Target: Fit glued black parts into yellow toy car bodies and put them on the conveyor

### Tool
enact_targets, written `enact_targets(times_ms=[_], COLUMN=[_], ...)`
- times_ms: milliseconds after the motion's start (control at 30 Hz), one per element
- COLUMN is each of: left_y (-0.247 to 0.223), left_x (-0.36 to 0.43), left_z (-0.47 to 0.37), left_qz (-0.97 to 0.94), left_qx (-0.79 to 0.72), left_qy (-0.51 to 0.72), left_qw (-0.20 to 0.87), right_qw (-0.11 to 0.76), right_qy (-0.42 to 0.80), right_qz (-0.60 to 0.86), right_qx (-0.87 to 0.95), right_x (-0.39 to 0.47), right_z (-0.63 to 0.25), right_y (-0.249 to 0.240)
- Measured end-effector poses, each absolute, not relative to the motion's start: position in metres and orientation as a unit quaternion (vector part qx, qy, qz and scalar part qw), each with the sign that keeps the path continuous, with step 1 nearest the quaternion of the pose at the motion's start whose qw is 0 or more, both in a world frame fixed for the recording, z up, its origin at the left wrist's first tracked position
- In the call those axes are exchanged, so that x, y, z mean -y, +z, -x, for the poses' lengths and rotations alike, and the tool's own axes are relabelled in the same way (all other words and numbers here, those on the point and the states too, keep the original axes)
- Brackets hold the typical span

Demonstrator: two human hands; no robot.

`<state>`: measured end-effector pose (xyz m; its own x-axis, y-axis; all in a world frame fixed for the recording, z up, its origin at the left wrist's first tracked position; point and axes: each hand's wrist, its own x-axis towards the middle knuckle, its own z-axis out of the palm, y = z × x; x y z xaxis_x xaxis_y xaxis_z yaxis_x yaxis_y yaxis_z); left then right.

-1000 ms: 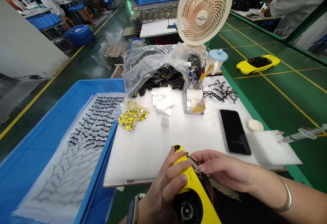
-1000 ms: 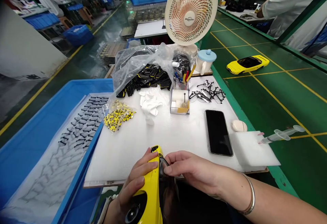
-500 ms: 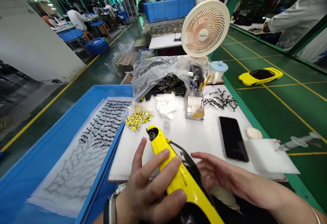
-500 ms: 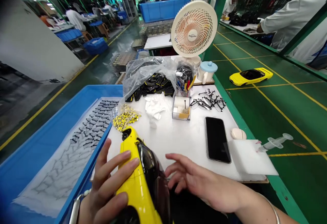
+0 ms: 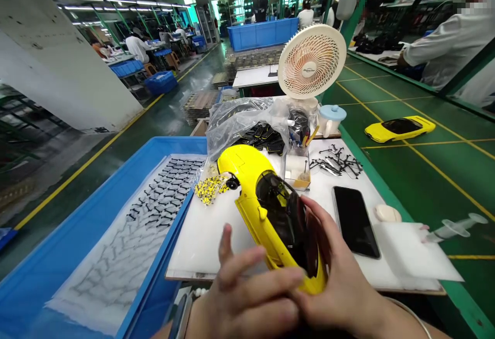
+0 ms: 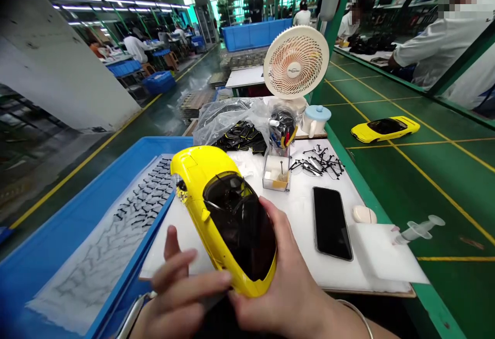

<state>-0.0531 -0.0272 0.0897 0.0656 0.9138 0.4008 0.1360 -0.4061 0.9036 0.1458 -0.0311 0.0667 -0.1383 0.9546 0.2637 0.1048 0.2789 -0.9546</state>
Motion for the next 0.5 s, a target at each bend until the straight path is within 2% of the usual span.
enact_targets(times_ms=[133, 233, 333, 500], left_y=[0.080, 0.074, 0.070, 0.056], left_x=[0.021, 0.015, 0.010, 0.008], left_z=[0.030, 0.018, 0.018, 0.018], left_qz=[-0.513, -0.419, -0.356, -0.357], left_qx=[-0.411, -0.391, -0.388, -0.393], left_qy=[0.592, 0.609, 0.622, 0.645], left_qw=[0.466, 0.548, 0.579, 0.550], right_qw=[0.495, 0.477, 0.458, 0.456], right_qy=[0.174, 0.049, -0.004, -0.017], right_qz=[0.478, 0.478, 0.479, 0.479], right_qx=[0.704, 0.736, 0.749, 0.750], right_x=[0.025, 0.018, 0.014, 0.012], right_z=[-0.136, -0.131, -0.126, -0.122], right_y=[0.065, 0.066, 0.065, 0.064])
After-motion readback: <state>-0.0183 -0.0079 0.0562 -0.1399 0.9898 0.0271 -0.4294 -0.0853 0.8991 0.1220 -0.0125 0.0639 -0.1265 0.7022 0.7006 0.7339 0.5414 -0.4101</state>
